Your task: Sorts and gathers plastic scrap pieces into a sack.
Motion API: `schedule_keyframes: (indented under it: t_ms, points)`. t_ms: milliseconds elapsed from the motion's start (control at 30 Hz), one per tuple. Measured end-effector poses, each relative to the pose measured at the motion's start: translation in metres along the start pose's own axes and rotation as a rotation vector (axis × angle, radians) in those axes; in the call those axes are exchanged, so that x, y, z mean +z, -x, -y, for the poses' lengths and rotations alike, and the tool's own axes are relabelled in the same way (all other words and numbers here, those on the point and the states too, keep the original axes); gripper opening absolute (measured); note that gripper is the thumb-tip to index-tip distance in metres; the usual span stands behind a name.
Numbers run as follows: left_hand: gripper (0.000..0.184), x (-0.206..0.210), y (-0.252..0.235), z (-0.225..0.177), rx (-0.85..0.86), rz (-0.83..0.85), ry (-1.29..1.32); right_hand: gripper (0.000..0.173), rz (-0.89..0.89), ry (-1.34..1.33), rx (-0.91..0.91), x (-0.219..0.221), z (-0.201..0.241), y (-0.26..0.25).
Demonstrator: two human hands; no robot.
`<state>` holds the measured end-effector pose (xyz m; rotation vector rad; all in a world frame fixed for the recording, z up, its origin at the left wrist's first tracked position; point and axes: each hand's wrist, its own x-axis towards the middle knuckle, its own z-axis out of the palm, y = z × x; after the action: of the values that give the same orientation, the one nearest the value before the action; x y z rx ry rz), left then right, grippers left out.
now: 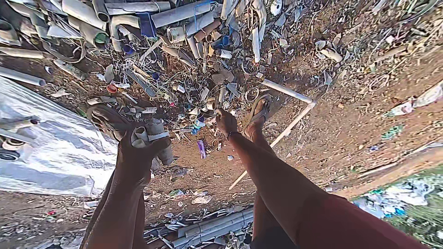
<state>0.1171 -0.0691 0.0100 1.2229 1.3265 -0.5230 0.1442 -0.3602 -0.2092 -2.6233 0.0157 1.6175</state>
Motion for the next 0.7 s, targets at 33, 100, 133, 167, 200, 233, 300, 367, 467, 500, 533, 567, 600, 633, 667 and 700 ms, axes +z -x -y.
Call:
schedule_keyframes:
  t_ms: [33,100,133,167,200,233,300,367,467,500,533,567,600,633,667,700]
  points:
    - [0.052,0.000,0.000,0.000,0.000,-0.001,0.002,0.042,-0.004,-0.001,0.001,0.000,0.006,-0.004]
    - [0.053,0.001,0.001,0.002,-0.007,-0.001,-0.004,0.048,-0.010,-0.010,0.046,0.002,0.023,-0.012]
    - [0.052,0.002,0.002,0.002,0.001,-0.001,-0.010,0.049,-0.006,-0.016,0.086,0.003,0.033,-0.017]
    - [0.051,0.004,0.002,0.002,0.004,-0.001,-0.008,0.045,-0.008,-0.032,0.124,0.005,0.040,-0.021]
    - [0.050,0.005,0.002,0.002,0.001,-0.005,-0.004,0.041,-0.013,-0.037,0.146,0.008,0.043,-0.025]
    - [0.051,0.005,0.001,0.002,0.003,-0.010,0.001,0.037,-0.016,-0.034,0.153,0.010,0.045,-0.025]
    - [0.052,0.006,0.001,0.000,0.003,-0.016,0.001,0.035,0.004,-0.033,0.142,0.015,0.040,-0.015]
    - [0.053,0.007,0.001,0.000,-0.007,-0.014,-0.009,0.033,0.005,-0.105,0.114,0.018,0.018,0.001]
    - [0.051,0.006,0.002,-0.002,0.013,-0.001,0.002,0.041,-0.041,-0.355,0.127,0.015,-0.025,0.023]
    - [0.050,0.006,0.002,-0.002,0.024,0.001,0.015,0.050,-0.028,-0.435,0.144,0.009,-0.036,0.028]
    - [0.049,0.005,0.001,-0.001,0.036,0.004,0.032,0.050,-0.002,-0.469,0.178,0.000,-0.045,0.032]
    - [0.048,0.005,0.001,0.000,0.043,0.007,0.044,0.042,0.016,-0.459,0.211,-0.005,-0.052,0.032]
    - [0.048,0.006,0.000,0.000,0.047,0.008,0.046,0.037,0.051,-0.437,0.237,-0.010,-0.057,0.031]
    - [0.049,0.006,0.000,0.000,0.046,0.009,0.046,0.036,0.087,-0.418,0.247,-0.013,-0.059,0.028]
    - [0.050,0.005,0.000,0.001,0.042,0.008,0.048,0.037,0.117,-0.407,0.241,-0.014,-0.059,0.025]
    - [0.051,0.005,-0.001,0.002,0.039,0.005,0.055,0.042,0.152,-0.395,0.220,-0.015,-0.054,0.022]
